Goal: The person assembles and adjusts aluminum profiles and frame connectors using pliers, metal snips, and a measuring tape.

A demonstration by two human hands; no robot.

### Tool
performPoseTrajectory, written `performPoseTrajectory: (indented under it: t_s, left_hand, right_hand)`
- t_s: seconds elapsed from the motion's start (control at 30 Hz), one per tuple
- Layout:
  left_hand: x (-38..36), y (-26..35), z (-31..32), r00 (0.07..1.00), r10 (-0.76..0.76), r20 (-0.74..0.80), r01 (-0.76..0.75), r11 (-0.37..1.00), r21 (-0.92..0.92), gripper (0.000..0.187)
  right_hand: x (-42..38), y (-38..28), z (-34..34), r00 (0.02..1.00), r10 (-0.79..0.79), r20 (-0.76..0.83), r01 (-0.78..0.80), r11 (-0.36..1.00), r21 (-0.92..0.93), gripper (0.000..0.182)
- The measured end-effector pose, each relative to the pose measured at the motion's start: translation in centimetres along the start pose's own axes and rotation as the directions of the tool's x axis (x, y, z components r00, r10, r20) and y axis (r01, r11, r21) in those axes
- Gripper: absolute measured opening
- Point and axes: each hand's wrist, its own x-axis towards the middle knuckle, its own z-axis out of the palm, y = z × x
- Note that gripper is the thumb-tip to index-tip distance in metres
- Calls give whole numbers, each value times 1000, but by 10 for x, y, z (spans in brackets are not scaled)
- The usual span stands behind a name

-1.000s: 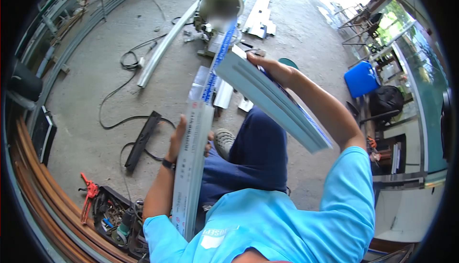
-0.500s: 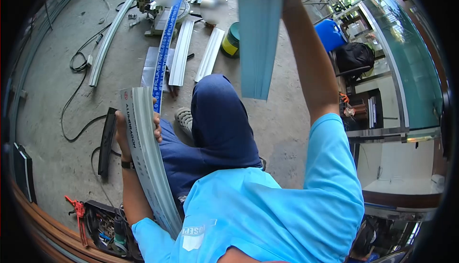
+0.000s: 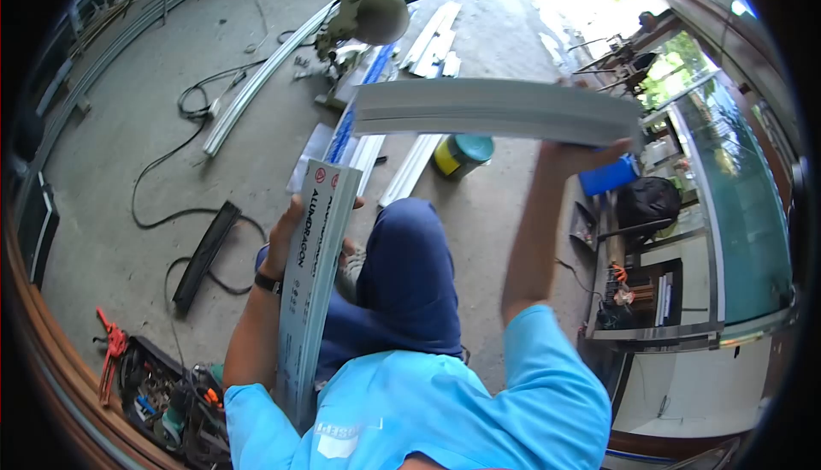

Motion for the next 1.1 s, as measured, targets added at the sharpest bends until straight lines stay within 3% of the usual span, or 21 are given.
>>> performPoseTrajectory:
  t_s: [0.13, 0.27, 0.4, 0.47, 0.5, 0.53, 0.6, 0.67, 0.7, 0.77, 0.83, 0.87, 0.9, 0.97, 1.03, 1.07, 1.1]
  left_hand:
    - [23, 2, 16, 996, 36, 83, -31, 998, -56, 83]
    - [29, 20, 32, 997, 76, 19, -75, 994, -82, 82]
    - [22, 31, 2, 983, 160, -90, -166, 983, -73, 75]
    - [17, 45, -2, 989, 146, -30, -148, 988, -49, 74]
    - [15, 56, -2, 989, 146, -1, -146, 989, -32, 74]
    - [12, 62, 6, 979, 196, -48, -196, 981, -1, 73]
    - [6, 75, 2, 977, 212, -28, -212, 977, 24, 72]
    - [-3, 89, -3, 974, 225, -18, -223, 973, 65, 69]
    - [-5, 94, -1, 971, 240, -12, -238, 966, 101, 69]
    - [1, 93, 6, 971, 239, 22, -239, 960, 146, 67]
    - [4, 93, 19, 973, 229, 16, -227, 947, 226, 68]
    - [4, 93, 18, 976, 218, 22, -216, 940, 264, 69]
    - [2, 94, 17, 978, 209, 25, -207, 930, 303, 70]
    - [2, 101, 24, 971, 240, -10, -220, 908, 357, 71]
    - [-1, 111, 26, 957, 287, -44, -239, 863, 445, 72]
    - [-2, 117, 25, 948, 314, -60, -242, 828, 506, 72]
    - [-6, 125, 26, 936, 344, -76, -243, 787, 567, 72]
  right_hand:
    - [-89, 35, 33, 941, 82, -329, -66, 996, 60, 74]
    - [-146, 39, 75, 942, 227, -249, -185, 966, 182, 70]
    - [-179, 22, 91, 918, 372, -136, -328, 906, 269, 67]
    - [-208, 18, 47, 847, 530, 24, -523, 826, 211, 70]
    - [-218, 17, 17, 791, 602, 108, -611, 772, 175, 72]
    - [-221, 12, -12, 679, 659, 324, -724, 674, 147, 75]
    - [-185, -25, -38, 331, 782, 528, -880, 457, -126, 82]
    - [-139, -50, -64, 211, 919, 333, -864, 335, -377, 89]
    - [-133, -42, -79, 300, 941, 158, -842, 339, -420, 92]
    - [-96, -29, -28, 287, 920, 268, -949, 311, -52, 96]
    - [-65, -18, 25, 126, 849, 512, -945, 259, -198, 96]
    - [-62, -8, 30, -5, 839, 545, -933, 192, -304, 96]
    - [-58, 2, 36, -135, 812, 567, -899, 139, -414, 96]
    - [-62, 20, 33, -446, 794, 414, -744, -72, -664, 94]
    - [-92, 22, 60, -576, 717, 393, -694, -175, -698, 88]
    - [-109, 24, 58, -470, 810, 349, -721, -124, -682, 84]
    - [-120, 26, 66, -428, 809, 402, -780, -106, -617, 79]
